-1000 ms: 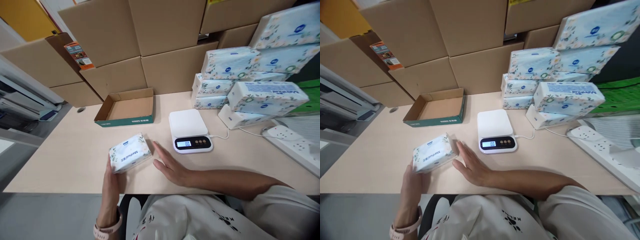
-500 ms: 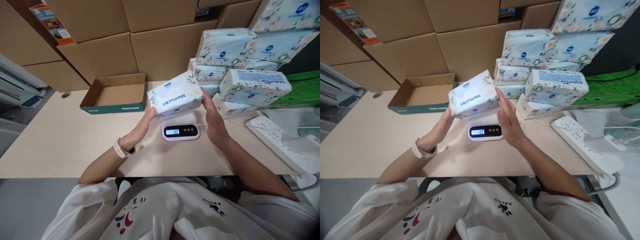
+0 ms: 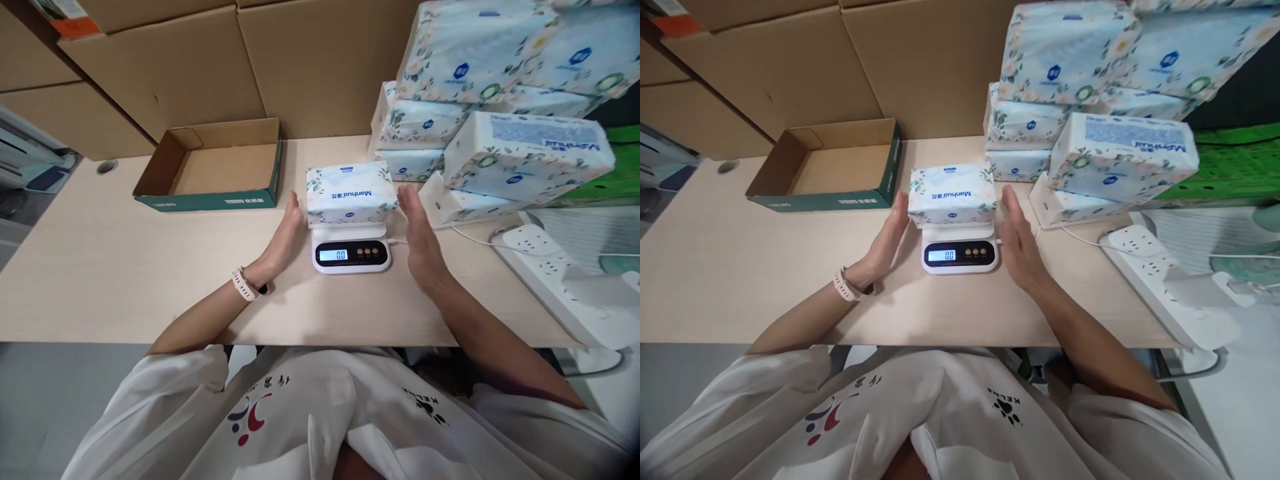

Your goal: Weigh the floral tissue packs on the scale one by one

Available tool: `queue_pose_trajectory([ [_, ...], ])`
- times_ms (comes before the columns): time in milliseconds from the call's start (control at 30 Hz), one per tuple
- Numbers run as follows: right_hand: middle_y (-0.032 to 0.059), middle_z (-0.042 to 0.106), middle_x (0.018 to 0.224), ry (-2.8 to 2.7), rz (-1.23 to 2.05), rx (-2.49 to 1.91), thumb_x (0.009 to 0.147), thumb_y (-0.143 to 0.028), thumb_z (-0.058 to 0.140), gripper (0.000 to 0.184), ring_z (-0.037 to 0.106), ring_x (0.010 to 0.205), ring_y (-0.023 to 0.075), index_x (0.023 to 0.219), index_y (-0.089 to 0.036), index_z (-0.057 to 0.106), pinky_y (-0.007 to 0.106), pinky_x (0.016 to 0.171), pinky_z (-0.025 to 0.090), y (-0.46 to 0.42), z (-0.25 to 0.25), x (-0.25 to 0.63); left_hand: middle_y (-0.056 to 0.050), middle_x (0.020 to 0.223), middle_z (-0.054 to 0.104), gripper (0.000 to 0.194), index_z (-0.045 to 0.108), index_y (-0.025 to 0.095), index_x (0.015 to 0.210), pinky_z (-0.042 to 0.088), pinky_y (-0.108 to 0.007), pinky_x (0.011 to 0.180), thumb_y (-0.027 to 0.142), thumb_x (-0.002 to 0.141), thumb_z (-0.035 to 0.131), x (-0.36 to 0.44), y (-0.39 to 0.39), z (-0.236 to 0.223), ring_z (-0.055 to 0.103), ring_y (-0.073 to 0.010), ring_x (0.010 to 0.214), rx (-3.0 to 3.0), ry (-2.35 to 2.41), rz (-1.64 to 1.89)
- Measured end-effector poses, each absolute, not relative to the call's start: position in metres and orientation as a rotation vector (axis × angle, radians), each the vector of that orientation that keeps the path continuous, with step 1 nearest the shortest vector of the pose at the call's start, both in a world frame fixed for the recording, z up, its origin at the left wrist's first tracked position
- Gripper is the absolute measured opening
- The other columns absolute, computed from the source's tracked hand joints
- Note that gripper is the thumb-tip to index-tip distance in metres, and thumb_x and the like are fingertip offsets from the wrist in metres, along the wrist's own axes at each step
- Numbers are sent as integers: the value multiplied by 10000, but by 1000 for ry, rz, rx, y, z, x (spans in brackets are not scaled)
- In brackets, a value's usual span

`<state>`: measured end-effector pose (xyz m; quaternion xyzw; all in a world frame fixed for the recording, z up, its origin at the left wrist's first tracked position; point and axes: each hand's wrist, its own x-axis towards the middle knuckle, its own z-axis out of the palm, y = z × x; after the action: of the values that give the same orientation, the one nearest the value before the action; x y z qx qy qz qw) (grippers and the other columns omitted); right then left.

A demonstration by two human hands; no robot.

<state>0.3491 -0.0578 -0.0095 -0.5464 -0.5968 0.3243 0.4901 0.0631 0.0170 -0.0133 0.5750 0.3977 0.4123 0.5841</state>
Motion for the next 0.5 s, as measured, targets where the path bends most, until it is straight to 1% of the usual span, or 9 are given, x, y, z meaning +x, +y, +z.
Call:
queue_pose_trajectory([
  [100, 120, 442, 1791, -1304, 669, -1299, 1058, -795, 333, 820, 432, 1676, 296, 1721, -313, 357, 641, 1410, 248, -60, -17, 353, 20, 1900, 1, 997, 211, 356, 1782, 89, -415, 1464, 877, 982, 499, 54, 9, -29, 56, -242, 1778, 1244, 963, 1001],
  [167, 135, 523, 1734, -1217, 640, -1287, 1075, -754, 346, 765, 506, 1626, 303, 1687, -301, 418, 639, 1397, 279, -60, -19, 354, 10, 1899, 42, 1003, 241, 377, 1771, 110, -435, 1467, 903, 957, 498, 52, 4, -30, 119, -238, 1773, 1202, 958, 1040],
  [267, 133, 556, 1708, -1178, 652, -1299, 1089, -726, 332, 717, 547, 1593, 305, 1657, -307, 461, 623, 1388, 302, -59, -19, 353, 16, 1897, 101, 936, 307, 378, 1752, 100, -457, 1470, 877, 977, 476, 54, 2, -25, 141, -238, 1772, 1195, 955, 1045],
  [333, 135, 565, 1699, -1177, 651, -1302, 1092, -721, 315, 709, 560, 1581, 309, 1646, -308, 475, 622, 1380, 316, -59, -18, 353, 14, 1897, 112, 904, 322, 363, 1748, 98, -455, 1469, 846, 998, 464, 55, 2, -23, 135, -235, 1773, 1201, 950, 1039],
  [500, 131, 607, 1661, -1166, 599, -1251, 1077, -741, 299, 723, 617, 1526, 304, 1609, -309, 528, 613, 1362, 348, -59, -19, 357, -16, 1900, 112, 948, 305, 318, 1759, 112, -434, 1467, 840, 989, 483, 56, 1, -23, 132, -233, 1775, 1198, 940, 1056],
])
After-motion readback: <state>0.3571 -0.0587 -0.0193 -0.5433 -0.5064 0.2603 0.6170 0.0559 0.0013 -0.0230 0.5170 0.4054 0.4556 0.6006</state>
